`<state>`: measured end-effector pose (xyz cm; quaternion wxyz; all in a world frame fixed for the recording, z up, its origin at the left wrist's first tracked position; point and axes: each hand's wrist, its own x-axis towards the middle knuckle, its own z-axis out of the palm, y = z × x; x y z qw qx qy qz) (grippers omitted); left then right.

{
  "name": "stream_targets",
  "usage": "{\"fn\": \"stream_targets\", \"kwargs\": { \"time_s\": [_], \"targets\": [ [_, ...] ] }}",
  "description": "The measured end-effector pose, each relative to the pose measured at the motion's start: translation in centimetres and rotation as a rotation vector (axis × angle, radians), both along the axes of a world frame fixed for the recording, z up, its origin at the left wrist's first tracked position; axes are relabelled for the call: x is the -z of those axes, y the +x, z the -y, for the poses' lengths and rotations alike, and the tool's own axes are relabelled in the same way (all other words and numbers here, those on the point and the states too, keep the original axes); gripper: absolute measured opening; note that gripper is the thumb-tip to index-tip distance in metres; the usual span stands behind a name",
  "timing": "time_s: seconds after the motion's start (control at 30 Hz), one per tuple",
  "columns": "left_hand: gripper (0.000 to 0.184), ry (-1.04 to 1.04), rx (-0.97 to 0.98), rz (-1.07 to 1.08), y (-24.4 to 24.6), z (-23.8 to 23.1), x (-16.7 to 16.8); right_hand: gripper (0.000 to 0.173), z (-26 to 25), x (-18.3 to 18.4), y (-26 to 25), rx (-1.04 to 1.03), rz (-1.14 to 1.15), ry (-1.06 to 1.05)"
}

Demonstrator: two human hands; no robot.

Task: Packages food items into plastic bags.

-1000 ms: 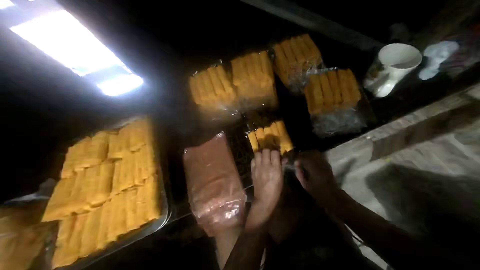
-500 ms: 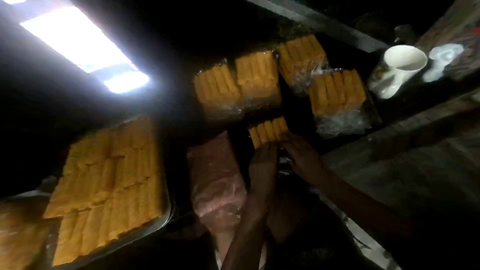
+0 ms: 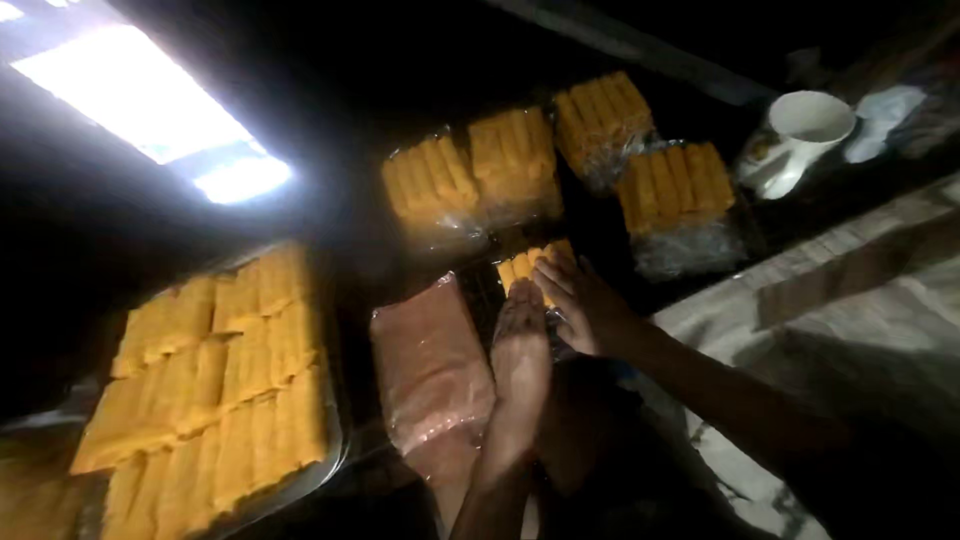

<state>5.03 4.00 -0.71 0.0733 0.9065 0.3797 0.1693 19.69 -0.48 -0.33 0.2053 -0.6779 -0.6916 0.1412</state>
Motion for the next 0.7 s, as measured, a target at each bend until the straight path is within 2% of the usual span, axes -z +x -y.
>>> {"fn": "stream_targets", "kwargs": {
  "time_s": [0.1,0.17,0.27,0.4,0.53,0.6,0.7],
  "targets": [
    [0.041,-0.024,0.031,-0.03,-0.4,0.5,-0.7,0.065,0.4,-0.7,0.1,0.005,-0.038,-0.06],
    [0.043,-0.011,0.014,-0.043,-1.3,1.2,-1.5,0.059,1.2,-0.9,0.2,0.029,-0.043,-0.002],
    [0.033,-0.027,-0.022,-0.05,-3.2,2.4,-3.7,0.055,3.5,-3.0,0.6,0.074,-0.043,-0.011],
    [0.024,-0.075,0.081,0.067,-4.1,3.6,-8.3,0.032,7.0,-7.1,1.0,0.119,-0.075,0.049],
    [0.025,-0.015,0.236,0.152,-3.3,1.8,-13.9,0.017,8.6,-10.7,2.7,0.062,-0.085,0.353],
    [0.024,0.008,0.259,0.154,-1.6,0.5,-15.9,0.016,8.5,-12.8,4.5,0.035,-0.083,0.381],
    [0.021,-0.147,0.283,0.151,2.4,-0.8,-19.4,0.018,7.9,-15.2,7.6,0.074,-0.069,0.423]
  ]
}}
